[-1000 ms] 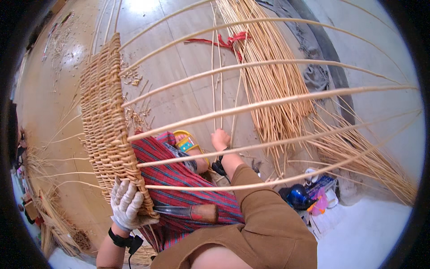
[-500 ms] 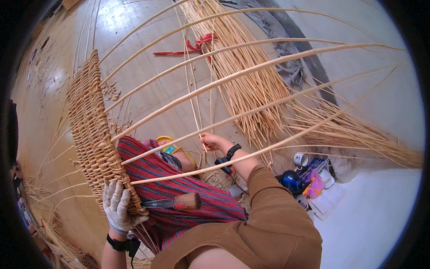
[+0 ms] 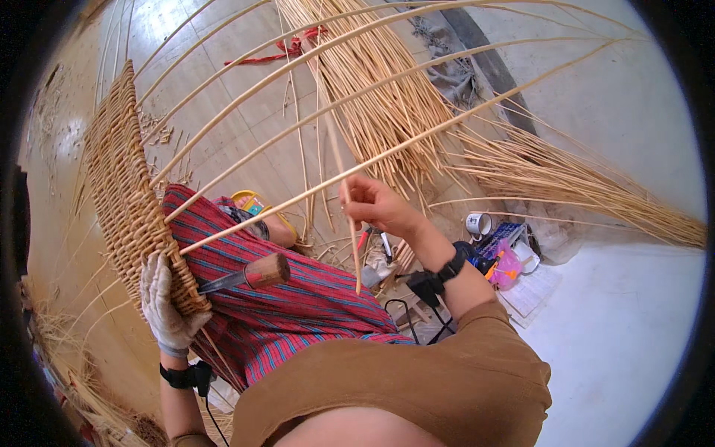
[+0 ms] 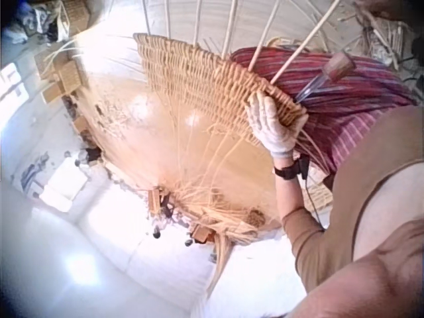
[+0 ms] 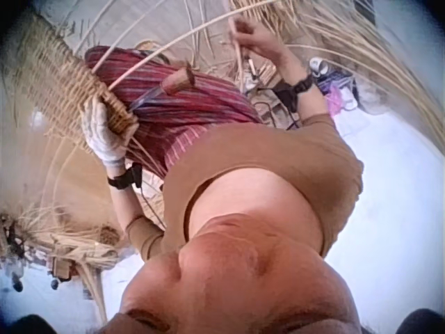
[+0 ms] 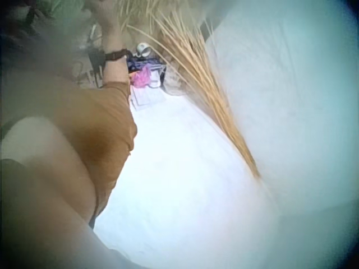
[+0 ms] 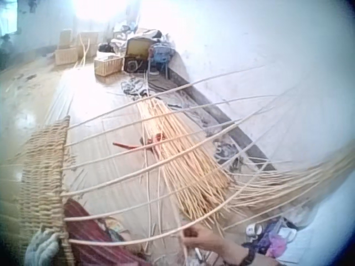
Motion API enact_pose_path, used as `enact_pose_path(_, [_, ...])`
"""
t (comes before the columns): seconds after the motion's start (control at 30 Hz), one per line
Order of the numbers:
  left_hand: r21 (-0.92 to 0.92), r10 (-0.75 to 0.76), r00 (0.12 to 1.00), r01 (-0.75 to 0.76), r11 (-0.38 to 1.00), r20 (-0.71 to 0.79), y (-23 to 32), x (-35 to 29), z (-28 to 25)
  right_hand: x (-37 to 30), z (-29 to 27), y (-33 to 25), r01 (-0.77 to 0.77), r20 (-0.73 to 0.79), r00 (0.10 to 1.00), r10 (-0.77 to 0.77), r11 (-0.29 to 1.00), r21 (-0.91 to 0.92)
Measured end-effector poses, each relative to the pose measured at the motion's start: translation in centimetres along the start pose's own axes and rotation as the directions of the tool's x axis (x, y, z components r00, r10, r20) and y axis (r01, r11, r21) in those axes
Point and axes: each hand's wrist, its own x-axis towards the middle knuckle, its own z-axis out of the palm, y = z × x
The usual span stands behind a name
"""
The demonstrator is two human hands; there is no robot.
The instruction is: Weaving a wicker mat or basket using long stalks and manual tools.
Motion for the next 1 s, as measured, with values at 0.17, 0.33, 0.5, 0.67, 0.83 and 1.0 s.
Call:
enact_pose_path(0.17, [-0.021,-0.06,0.998,0.061,0.998,0.024,0.8,0.6,-0.5,-3.6,8.8,-4.2,0.524,-0.155,0.819,-0.552,0.61,0.594])
enact_pose_path(0.33, [-0.053,-0.153,0.987,0.155,0.987,0.045,0.7,0.1,-0.8,-3.5,13.5,-5.2,0.809,0.233,0.587,-0.775,0.557,-0.186])
enact_pose_path(0.5, [-0.025,0.028,0.99,-0.032,0.999,-0.14,0.0,-0.8,0.0,-2.6,15.4,-5.6,0.697,0.229,0.68,-0.697,0.515,-0.499])
enact_pose_path(0.67, [-0.073,-0.026,0.988,0.015,0.997,-0.153,0.1,-1.1,0.1,-1.8,15.8,-6.3,0.666,0.257,0.733,-0.63,0.587,-0.459])
enact_pose_path(0.83, [-0.006,-0.069,0.996,0.069,0.998,-0.051,0.5,-0.8,-0.3,-0.2,17.8,-6.2,0.648,0.396,0.753,-0.526,0.483,-0.589])
enact_pose_path(1.0, [-0.008,-0.09,0.996,0.09,0.996,-0.021,0.2,-0.9,-0.2,0.2,18.4,-7.7,0.58,0.551,0.809,-0.203,0.128,-0.804])
